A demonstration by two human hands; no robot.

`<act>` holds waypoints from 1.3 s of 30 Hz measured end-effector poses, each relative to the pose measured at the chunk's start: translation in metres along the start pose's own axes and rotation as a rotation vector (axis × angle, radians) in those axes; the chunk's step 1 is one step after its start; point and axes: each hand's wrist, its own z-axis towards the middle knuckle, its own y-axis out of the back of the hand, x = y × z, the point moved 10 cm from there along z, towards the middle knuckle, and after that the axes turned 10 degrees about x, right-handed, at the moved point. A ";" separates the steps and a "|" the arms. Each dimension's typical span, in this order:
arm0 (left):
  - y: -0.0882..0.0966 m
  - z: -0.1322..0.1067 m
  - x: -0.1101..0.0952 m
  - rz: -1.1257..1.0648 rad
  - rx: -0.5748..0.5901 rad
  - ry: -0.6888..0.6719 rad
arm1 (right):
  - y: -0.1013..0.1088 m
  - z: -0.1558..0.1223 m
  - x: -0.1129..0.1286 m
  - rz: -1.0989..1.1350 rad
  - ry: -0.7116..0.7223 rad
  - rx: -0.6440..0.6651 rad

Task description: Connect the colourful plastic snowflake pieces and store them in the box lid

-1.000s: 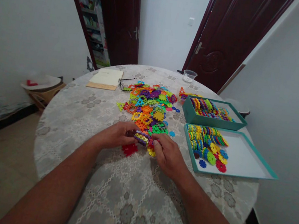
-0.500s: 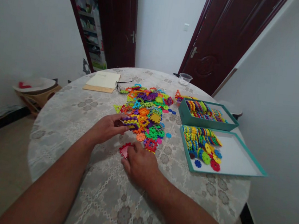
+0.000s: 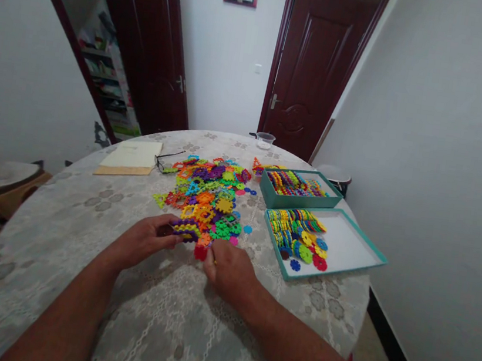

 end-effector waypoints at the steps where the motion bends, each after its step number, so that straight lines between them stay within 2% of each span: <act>1: -0.004 0.000 0.000 -0.004 0.031 -0.005 | 0.009 0.000 -0.007 0.038 -0.019 -0.048; 4: -0.021 0.001 0.001 -0.009 0.147 -0.008 | 0.028 -0.002 -0.025 0.150 -0.074 -0.149; 6: -0.032 0.001 0.001 -0.035 0.205 -0.011 | 0.033 -0.002 -0.032 0.204 -0.095 -0.170; 9: -0.046 0.003 0.002 -0.057 0.255 -0.019 | 0.033 -0.003 -0.035 0.252 -0.107 -0.177; 12: -0.056 0.004 0.001 -0.001 0.285 -0.019 | 0.024 -0.002 -0.031 0.314 -0.082 -0.128; 16: -0.054 0.005 0.002 0.107 0.242 -0.022 | 0.006 0.001 -0.017 0.321 -0.011 0.020; 19: -0.048 0.005 0.003 0.171 0.212 -0.032 | -0.001 0.000 -0.010 0.300 0.025 0.071; 25: -0.051 0.002 -0.006 0.252 0.263 -0.089 | -0.004 -0.001 -0.002 0.371 0.077 0.088; 32: -0.054 -0.001 -0.016 0.260 0.281 -0.107 | 0.002 -0.003 0.009 0.423 0.121 0.127; 39: -0.060 0.003 -0.008 0.224 0.311 -0.098 | -0.007 -0.002 0.010 0.321 0.017 0.146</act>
